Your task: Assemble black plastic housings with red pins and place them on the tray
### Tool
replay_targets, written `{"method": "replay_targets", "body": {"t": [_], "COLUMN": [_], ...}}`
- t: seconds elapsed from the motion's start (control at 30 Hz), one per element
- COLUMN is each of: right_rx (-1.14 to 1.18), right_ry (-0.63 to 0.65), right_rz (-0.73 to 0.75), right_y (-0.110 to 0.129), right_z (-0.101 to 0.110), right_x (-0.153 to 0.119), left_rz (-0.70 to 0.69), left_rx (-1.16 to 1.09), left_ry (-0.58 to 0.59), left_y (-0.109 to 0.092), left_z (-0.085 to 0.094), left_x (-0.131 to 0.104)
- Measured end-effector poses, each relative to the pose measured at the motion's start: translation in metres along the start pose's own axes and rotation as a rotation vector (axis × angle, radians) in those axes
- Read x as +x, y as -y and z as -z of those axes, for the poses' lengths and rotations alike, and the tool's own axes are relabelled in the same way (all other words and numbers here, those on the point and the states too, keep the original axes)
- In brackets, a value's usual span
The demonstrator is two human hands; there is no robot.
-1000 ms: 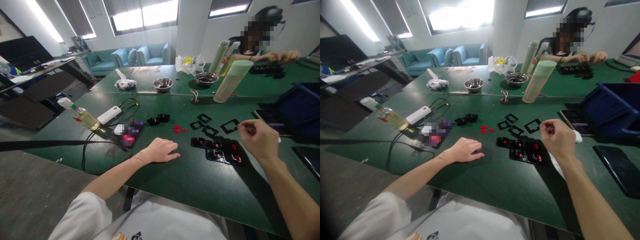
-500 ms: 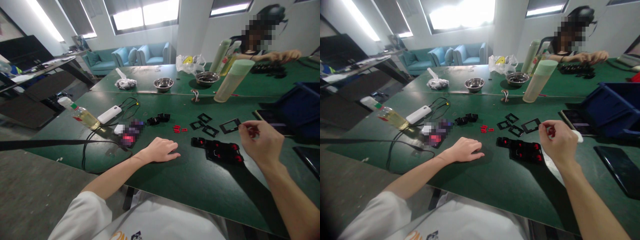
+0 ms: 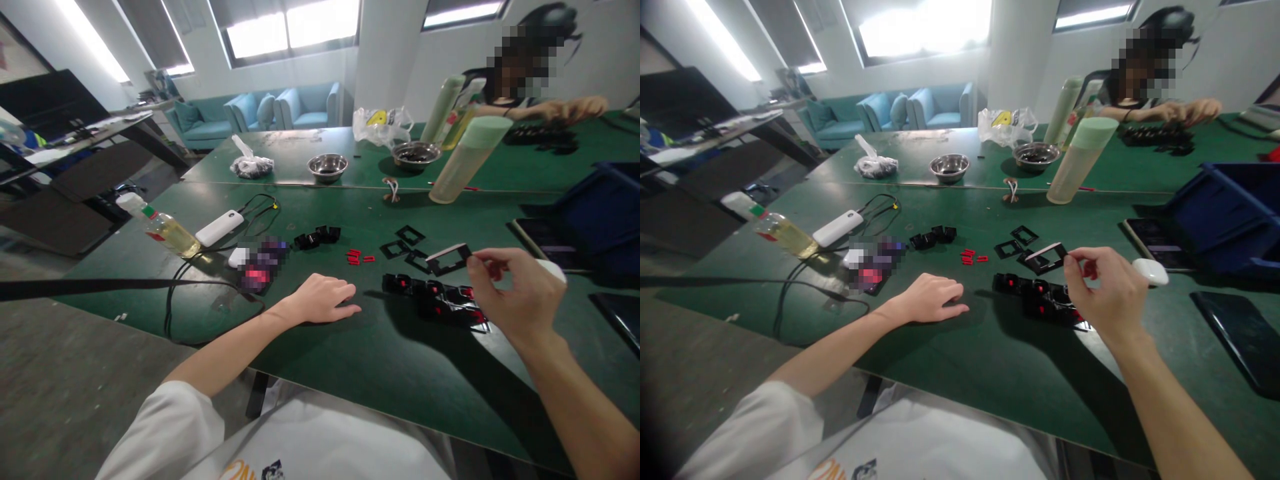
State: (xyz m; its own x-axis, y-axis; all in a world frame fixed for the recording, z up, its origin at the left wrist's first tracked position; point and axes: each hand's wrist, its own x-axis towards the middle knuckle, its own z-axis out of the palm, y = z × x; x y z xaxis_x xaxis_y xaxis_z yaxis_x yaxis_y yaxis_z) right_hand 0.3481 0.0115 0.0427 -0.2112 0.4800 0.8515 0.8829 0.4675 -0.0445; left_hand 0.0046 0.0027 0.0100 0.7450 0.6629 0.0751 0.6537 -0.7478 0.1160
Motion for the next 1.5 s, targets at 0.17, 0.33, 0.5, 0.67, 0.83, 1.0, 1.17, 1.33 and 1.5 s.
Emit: {"method": "replay_targets", "body": {"t": [0.17,0.33,0.5,0.67,0.83,1.0,1.17,1.33,1.5], "right_rx": [0.042,0.077,0.148,0.21,0.265,0.272,0.318,0.336,0.381], "right_ry": [0.034,0.041,0.084,0.139,0.209,0.35,0.364,0.311,0.32], "right_rz": [-0.004,0.126,0.173,0.201,0.129,-0.004,-0.008,0.078,0.13], "right_y": [0.008,0.021,0.039,0.053,0.058,0.063,0.067,0.071,0.078], "right_z": [0.001,0.002,0.003,0.001,-0.001,0.0,0.0,-0.002,-0.006], "right_x": [0.001,0.01,0.017,0.015,0.007,0.002,-0.003,-0.008,-0.017], "left_rz": [0.004,0.003,0.009,-0.001,0.002,-0.01,-0.02,-0.036,-0.061], "left_rx": [0.001,-0.004,0.007,0.011,0.001,-0.011,-0.017,-0.018,-0.018], "left_ry": [-0.012,-0.009,-0.003,0.002,-0.004,-0.006,0.002,0.005,-0.022], "left_y": [0.0,0.0,0.0,-0.001,0.0,0.0,0.001,0.003,0.003], "left_z": [-0.001,0.0,0.0,0.0,-0.002,-0.003,-0.003,-0.003,-0.004], "left_x": [0.0,0.001,0.001,0.001,0.002,0.001,0.001,0.001,-0.001]}}
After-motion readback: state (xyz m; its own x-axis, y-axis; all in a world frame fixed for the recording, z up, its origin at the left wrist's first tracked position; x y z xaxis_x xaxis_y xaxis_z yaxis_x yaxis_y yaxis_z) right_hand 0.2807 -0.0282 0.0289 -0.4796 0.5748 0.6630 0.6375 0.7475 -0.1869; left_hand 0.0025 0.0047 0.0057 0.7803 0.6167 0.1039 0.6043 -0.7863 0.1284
